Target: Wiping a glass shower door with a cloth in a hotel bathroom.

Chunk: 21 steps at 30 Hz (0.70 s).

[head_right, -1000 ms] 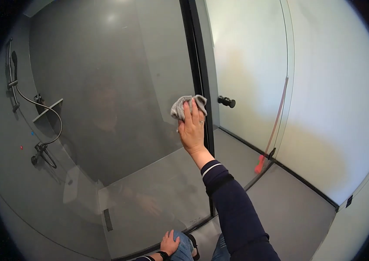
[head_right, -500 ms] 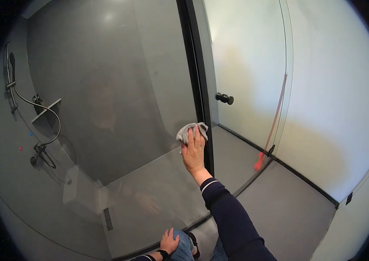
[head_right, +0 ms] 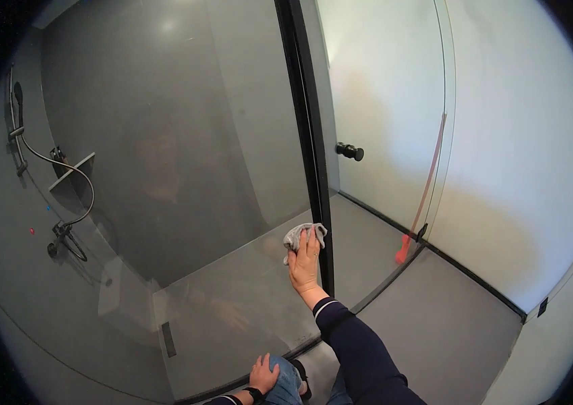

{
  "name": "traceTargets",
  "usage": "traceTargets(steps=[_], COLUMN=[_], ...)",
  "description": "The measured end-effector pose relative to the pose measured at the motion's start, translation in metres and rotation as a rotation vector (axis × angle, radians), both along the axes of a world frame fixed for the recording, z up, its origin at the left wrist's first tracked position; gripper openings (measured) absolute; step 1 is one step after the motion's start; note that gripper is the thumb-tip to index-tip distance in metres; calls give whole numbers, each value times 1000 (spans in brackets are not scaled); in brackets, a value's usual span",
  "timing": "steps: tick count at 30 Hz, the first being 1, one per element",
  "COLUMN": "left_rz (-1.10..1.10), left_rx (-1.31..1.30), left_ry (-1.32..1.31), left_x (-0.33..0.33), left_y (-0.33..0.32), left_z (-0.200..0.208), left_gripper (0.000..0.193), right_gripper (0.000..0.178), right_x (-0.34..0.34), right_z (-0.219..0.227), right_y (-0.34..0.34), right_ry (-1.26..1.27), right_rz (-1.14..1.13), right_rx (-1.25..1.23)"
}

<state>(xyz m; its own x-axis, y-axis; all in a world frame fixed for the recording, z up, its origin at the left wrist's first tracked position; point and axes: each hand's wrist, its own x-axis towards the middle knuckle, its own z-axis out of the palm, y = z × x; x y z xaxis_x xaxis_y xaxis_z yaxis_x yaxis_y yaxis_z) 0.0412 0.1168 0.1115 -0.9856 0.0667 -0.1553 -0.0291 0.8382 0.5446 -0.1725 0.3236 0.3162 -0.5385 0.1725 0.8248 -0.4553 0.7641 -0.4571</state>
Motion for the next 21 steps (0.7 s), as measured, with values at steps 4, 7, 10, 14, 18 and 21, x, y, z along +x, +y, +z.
traceTargets(steps=[4,7,10,14,18,21], left_rz=[3,-15,-41,-47,-52,-45], left_rx=[1,-9,-20,-36,-57,-44], left_ry=[11,11,26,36,33,58], left_x=[1,4,7,20,23,20], left_y=[-2,-5,-13,-26,-39,-47], left_z=[-7,-5,-15,-54,-98,-134], left_gripper=[63,63,63,63,64,64], right_gripper=[66,63,61,58,58,58], right_x=[2,1,1,9,17,22], right_z=[4,18,44,51,56,59], right_y=[-1,0,1,0,-1,0], right_ry=[21,83,223,296,390,440], right_rz=[11,2,-15,-23,-56,-73], right_rx=[-4,4,69,79,104,113])
